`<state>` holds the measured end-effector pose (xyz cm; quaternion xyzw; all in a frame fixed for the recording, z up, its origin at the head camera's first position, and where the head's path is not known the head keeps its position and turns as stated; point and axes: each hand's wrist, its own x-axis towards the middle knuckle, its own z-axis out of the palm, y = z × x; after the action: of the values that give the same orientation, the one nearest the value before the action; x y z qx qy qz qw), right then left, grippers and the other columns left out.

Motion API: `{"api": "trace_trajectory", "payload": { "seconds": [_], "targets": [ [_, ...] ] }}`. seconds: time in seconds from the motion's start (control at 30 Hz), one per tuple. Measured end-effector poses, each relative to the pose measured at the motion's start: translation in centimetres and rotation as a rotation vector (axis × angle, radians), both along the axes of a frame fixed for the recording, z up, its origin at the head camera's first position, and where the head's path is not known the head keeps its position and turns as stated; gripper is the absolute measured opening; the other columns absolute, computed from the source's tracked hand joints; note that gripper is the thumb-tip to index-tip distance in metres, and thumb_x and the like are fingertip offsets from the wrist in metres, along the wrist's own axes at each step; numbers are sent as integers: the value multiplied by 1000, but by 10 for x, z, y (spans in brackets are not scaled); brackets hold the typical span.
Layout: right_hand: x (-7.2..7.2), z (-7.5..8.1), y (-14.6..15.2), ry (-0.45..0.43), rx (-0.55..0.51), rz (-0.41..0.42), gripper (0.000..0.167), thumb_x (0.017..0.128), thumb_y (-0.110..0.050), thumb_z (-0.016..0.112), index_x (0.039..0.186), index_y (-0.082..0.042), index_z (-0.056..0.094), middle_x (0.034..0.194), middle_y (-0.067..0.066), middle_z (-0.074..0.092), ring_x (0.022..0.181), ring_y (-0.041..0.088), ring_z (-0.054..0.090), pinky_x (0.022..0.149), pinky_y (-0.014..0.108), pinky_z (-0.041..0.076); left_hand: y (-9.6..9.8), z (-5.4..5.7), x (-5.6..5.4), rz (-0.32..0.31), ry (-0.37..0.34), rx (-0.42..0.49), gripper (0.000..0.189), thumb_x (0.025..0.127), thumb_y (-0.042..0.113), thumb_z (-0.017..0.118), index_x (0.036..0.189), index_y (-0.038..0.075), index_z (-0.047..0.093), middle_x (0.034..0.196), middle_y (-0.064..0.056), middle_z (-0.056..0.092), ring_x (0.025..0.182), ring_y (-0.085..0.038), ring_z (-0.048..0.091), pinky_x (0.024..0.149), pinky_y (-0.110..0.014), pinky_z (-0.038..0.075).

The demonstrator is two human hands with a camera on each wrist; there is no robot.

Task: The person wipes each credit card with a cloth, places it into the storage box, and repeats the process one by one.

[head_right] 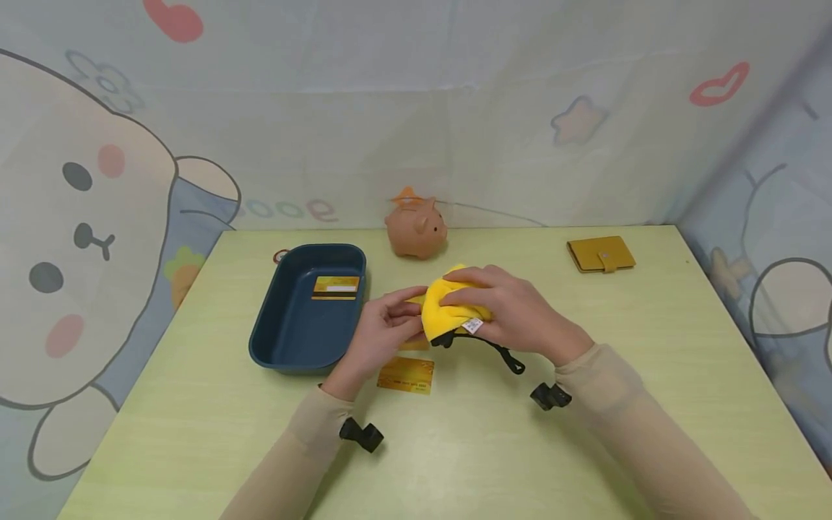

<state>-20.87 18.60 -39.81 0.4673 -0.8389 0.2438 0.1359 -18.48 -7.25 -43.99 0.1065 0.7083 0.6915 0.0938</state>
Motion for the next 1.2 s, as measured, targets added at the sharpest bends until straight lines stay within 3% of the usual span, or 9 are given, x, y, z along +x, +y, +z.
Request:
{"api": "trace_trajectory", "payload": {
  "seconds": [0.53,0.83,1.2],
  "targets": [
    [-1,-1,-9,1,16,15,44,84,-2,82,124,-19,76,143,10,63,124,36,61,90,52,60,-3,0,-1,-59,-10,28,47,100,10,72,146,9,60,121,-18,75,103,-26,77,83,-39,65],
    [-3,-5,-12,16,51,7,46,84,-3,84,126,-18,75,144,9,62,121,34,62,87,49,60,-5,1,-1,-66,-9,92,46,100,0,68,145,0,58,120,-24,73,100,-25,77,86,-41,65],
    [2,-2,-16,57,97,13,40,86,-8,84,122,-21,75,142,6,62,98,24,58,72,36,56,-6,-1,1,-45,50,79,41,99,-3,68,140,-4,61,111,-23,73,92,-17,76,85,-37,65]
  ]
}}
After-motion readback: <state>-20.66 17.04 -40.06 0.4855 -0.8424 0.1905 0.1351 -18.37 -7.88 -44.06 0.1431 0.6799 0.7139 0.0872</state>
